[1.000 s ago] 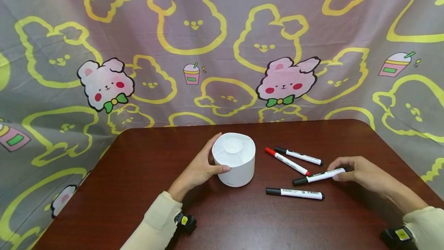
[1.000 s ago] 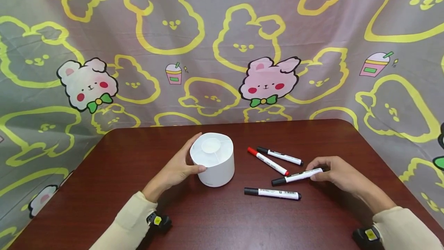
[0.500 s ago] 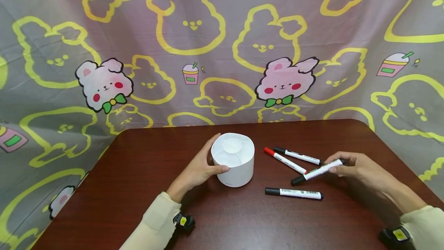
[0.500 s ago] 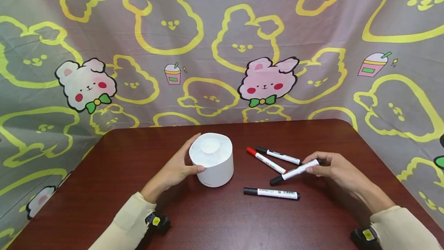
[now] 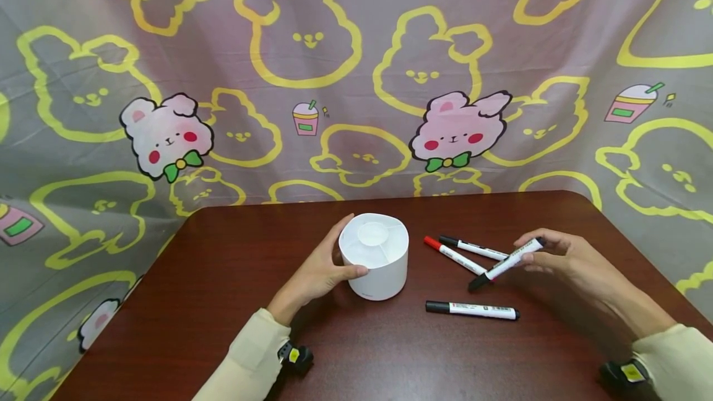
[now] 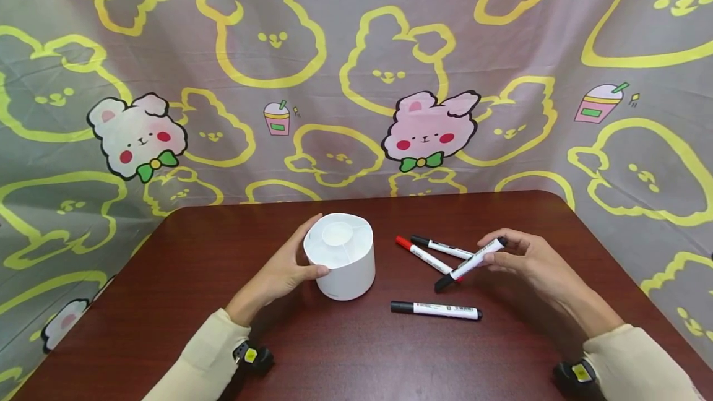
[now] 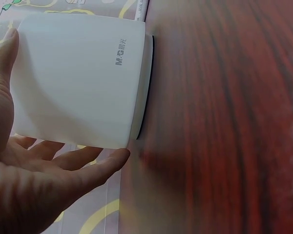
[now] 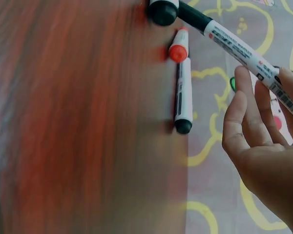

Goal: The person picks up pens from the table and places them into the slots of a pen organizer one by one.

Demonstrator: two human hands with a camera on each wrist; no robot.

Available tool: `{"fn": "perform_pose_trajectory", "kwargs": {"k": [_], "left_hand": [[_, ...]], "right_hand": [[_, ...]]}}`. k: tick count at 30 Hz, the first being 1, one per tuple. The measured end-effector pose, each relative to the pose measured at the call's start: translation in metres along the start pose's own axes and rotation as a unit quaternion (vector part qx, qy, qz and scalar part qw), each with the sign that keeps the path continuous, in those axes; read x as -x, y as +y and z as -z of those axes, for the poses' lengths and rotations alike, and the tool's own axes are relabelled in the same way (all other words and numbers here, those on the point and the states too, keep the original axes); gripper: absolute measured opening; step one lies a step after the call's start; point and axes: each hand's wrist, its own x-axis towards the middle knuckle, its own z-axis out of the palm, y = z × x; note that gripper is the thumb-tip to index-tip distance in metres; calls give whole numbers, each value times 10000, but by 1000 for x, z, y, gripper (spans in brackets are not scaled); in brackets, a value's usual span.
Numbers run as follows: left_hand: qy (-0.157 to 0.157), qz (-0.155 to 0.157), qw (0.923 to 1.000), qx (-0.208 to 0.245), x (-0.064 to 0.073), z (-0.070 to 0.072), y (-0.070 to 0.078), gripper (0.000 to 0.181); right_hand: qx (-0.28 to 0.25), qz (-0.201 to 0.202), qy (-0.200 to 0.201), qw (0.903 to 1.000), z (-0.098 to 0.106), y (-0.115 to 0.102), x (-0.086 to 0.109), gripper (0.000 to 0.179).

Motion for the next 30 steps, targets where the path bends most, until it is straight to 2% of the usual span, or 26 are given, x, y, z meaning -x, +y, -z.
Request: {"fn": "perform_pose_trajectory", "kwargs": {"k": [7,9,13,17,21,30], "left_hand": [[-8,6,10000,-14,0,0,0,112],[-6,-27,10000,-18,0,1,0,112],[15,-39,10000,-28,0,1,-2,112],[16,-20,10000,-44,0,1,-3,112],[-3,-50,10000,1,1,1,-2,110],[-24,-18,10000,45,0,2,-2,110]], "right_hand": [[277,136,382,9988,-12,-15,-4,29],[213,197,419,9987,-15,-19,-6,28],[-432,410,369,9975,-23,-28,-10,29],[-1143,682,195,9909,-31,-37,-14,33],[-1449,877,120,9855,-39,-48,-20,35],[-2254,1009,288,9686,-58,-67,-34,38]]}}
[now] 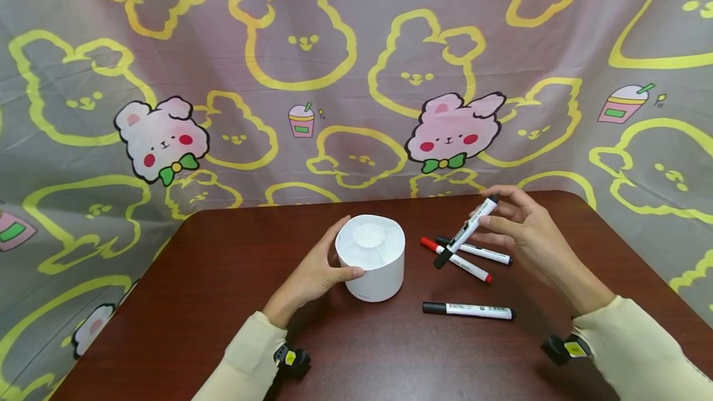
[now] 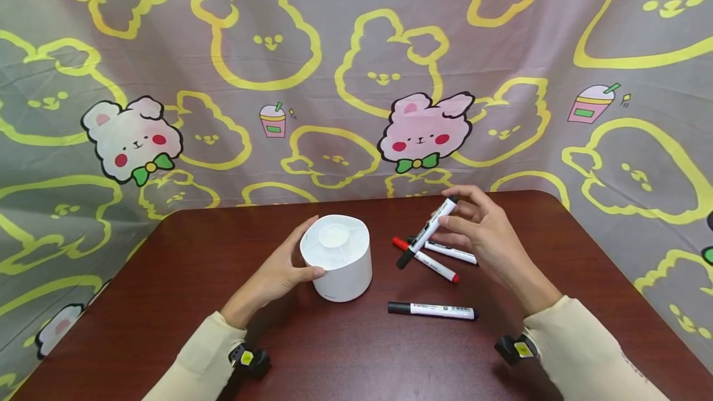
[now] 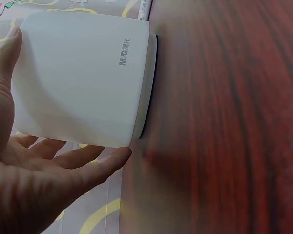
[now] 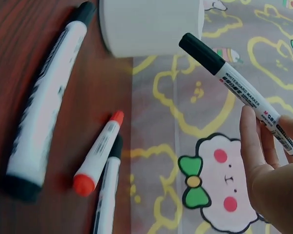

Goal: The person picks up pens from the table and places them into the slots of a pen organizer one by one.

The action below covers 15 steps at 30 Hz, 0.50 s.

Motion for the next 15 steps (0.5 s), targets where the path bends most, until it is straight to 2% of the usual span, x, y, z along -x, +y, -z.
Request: {"fn": "perform_pose_trajectory", "kwargs": {"k": [15], "left_hand": [[-126,-36,9998,173,2,2,3,108]], "right_hand": [[-108,362,163,9992,-31,1,-18,37]]}}
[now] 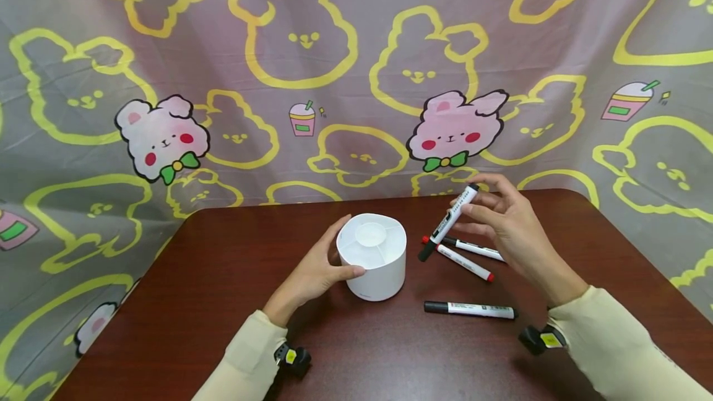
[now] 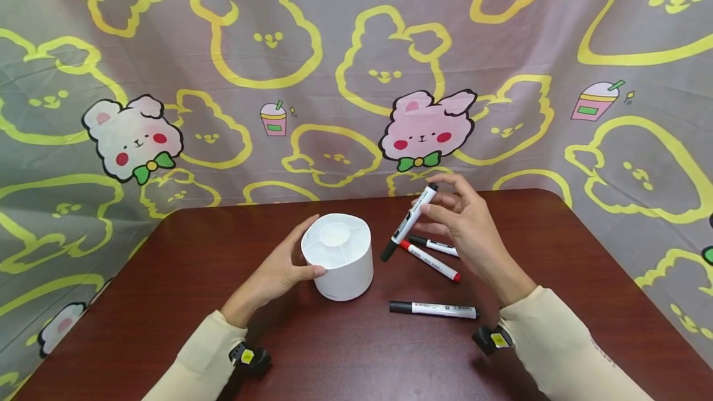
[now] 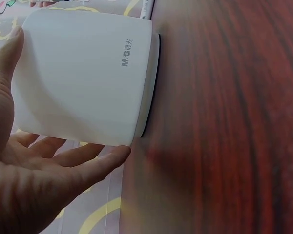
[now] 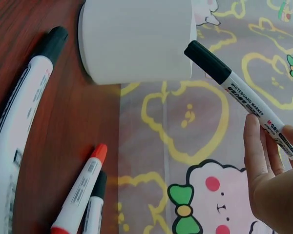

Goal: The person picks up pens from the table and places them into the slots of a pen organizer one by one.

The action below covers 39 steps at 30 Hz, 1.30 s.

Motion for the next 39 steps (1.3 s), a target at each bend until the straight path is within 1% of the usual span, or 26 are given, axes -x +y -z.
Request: {"fn": "perform_pose_trajectory", "kwargs": {"k": [8,15,19,23,29,32,36,39], "left_hand": [[18,-9,10000,-34,0,1,2,106],[53,-48,9999,-148,0,3,3,105],[75,-67,9997,-238,0,4,3,104],[54,-119,9997,-213,0,5,3,103],[-10,-198,9996,-219,1,7,3,100],[-23,-197,9995,-257,1,8,3,98],[-19,-161,9994,-307,1,10,3,96],[-31,-128,9994,-312,1,10,2,96]], "right_hand": [[96,-6,162,9998,-11,-5,-6,36],[-64,72,220,9997,-22,-3,-13,31],[22,-39,305,9995,-29,-1,-15,29],[193,-173,381,9989,-35,2,-17,30],[221,-302,350,9987,-41,8,-18,26],[250,-403,365,9982,-43,12,-19,27],[357,-498,368,9974,-47,17,-20,33],[480,-537,359,9968,-48,21,-21,31]]}}
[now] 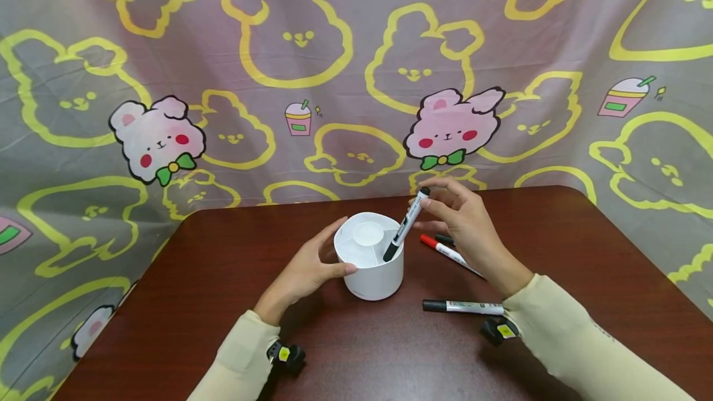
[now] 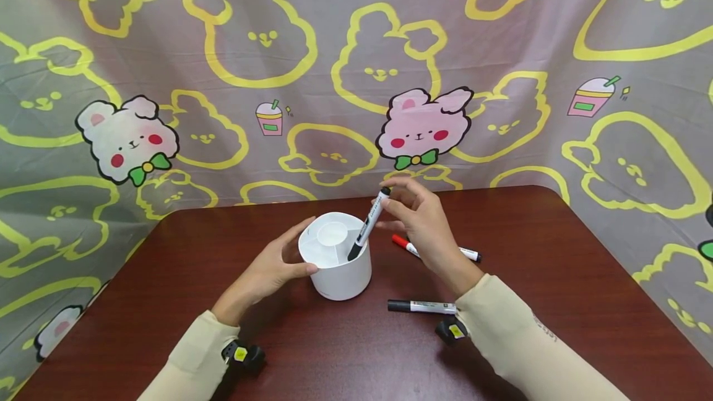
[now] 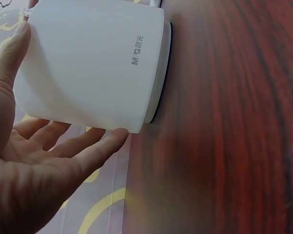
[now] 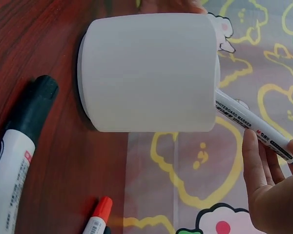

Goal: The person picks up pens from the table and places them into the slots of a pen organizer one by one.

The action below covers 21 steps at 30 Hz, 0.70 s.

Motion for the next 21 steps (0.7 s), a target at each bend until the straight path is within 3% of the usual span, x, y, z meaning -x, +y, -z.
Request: {"fn": "perform_pose_trajectory", "kwargs": {"k": [8,21], "left_hand": [[-86,-27,9997,238,-1,-2,0,101],[32,163,9988,453,-2,-12,1,110]], "right_hand": [[223,116,-129,9996,-3,9,-1,23],[876,112,-193,9959,-9,14,1,29]]}}
